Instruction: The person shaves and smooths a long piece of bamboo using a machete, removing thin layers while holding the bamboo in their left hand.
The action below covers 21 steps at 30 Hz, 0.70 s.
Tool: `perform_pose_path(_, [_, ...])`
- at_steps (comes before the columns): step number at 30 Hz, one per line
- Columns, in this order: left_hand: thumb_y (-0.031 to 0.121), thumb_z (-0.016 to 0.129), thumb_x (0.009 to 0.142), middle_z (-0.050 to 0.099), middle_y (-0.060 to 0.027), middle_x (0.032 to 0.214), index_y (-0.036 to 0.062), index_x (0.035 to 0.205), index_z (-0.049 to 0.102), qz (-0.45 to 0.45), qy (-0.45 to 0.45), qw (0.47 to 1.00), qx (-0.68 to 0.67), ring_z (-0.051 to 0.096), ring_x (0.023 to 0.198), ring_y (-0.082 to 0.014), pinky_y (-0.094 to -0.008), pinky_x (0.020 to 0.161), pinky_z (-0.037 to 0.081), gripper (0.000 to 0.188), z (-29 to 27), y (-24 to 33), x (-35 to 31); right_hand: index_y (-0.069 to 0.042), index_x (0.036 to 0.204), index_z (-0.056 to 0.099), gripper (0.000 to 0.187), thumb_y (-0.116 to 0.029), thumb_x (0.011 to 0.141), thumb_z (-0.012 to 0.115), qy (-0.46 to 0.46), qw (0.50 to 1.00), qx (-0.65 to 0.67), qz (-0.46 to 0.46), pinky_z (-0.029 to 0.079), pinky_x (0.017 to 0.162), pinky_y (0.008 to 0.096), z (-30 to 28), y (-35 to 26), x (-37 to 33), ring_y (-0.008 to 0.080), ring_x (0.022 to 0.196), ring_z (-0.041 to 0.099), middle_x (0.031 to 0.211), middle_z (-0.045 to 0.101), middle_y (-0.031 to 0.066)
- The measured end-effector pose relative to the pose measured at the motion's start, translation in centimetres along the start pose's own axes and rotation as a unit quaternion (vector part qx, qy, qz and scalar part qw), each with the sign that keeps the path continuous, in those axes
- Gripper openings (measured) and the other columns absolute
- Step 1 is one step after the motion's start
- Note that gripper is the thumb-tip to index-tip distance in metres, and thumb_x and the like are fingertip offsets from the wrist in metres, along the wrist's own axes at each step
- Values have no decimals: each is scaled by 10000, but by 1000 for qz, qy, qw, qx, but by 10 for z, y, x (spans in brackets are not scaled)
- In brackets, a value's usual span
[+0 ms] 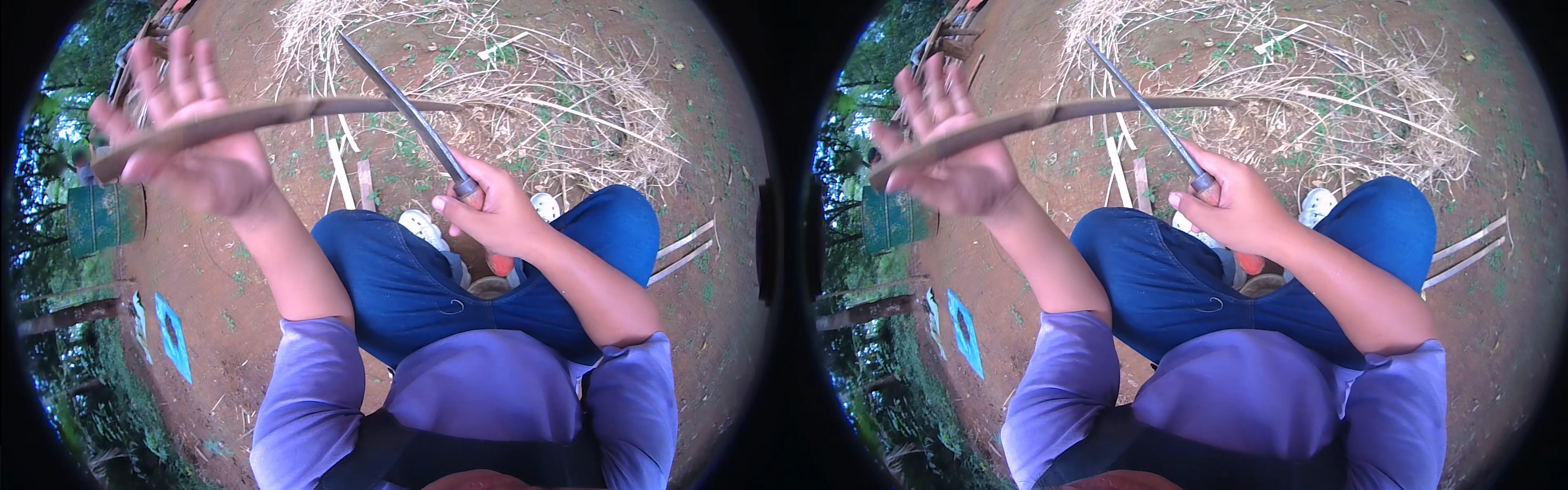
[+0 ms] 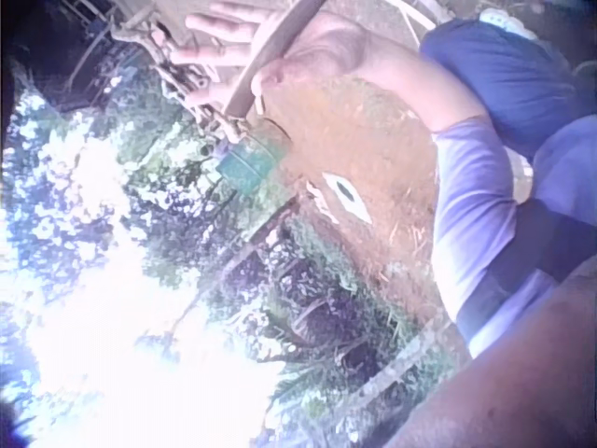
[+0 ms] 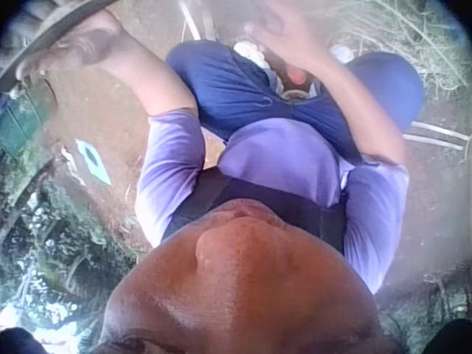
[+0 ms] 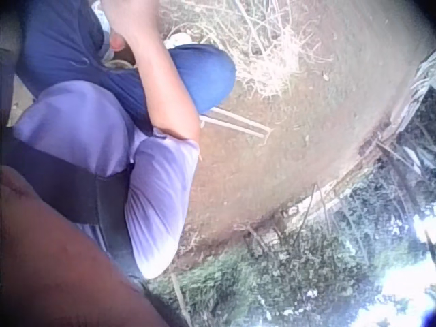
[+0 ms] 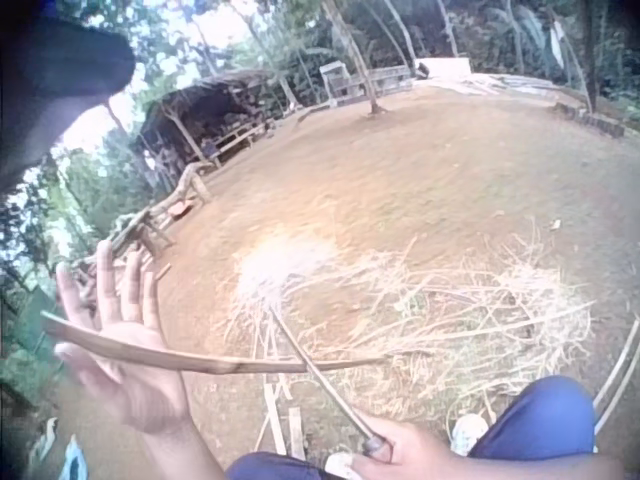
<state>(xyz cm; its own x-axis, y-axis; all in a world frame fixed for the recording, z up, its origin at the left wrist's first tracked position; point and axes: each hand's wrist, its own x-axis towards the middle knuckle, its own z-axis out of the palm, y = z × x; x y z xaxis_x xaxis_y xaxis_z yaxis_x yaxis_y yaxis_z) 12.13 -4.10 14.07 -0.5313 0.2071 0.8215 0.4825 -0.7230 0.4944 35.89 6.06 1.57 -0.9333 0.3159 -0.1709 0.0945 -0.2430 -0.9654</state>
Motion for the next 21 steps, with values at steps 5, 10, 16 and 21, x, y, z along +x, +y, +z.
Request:
perform_pose_path(5, [413, 570, 1034, 578, -177, 1389, 332, 1354, 551, 10, -48, 999, -14, 691, 1049, -329, -472, 885, 618, 330, -23, 42, 12, -11, 1560, 347, 667, -37, 964, 645, -69, 997, -11, 43, 560, 672, 248, -2, 4, -1, 72, 704, 641, 886, 611, 9])
perform_pose_path(10, [285, 495, 1090, 692, -16, 926, 288, 1317, 521, -9, -51, 998, 40, 452, 514, -76, -207, 459, 364, 228, -14, 51, 2, -40, 1468, 485, 524, -106, 970, 636, -62, 988, 67, 124, 553, 651, 237, -6, 2, -7, 89, 677, 661, 870, 667, 26])
perform_pose_path(16, [418, 544, 1047, 533, 26, 728, 214, 1075, 573, 24, 28, 993, 114, 410, 523, -100, -261, 489, 345, 209, 19, 51, -11, -70, 1527, 448, 603, -178, 973, 659, -67, 990, -60, 108, 432, 522, 249, -15, -13, -11, 60, 526, 488, 688, 561, -11])
perform_pose_path(21, [702, 357, 1002, 457, 11, 727, 201, 993, 584, 32, 27, 994, 98, 438, 558, -142, -307, 519, 365, 550, 16, 53, -9, -43, 1532, 434, 587, -299, 1025, 581, -103, 991, -87, -21, 415, 543, 318, -10, -36, -24, 144, 523, 486, 629, 495, 78])
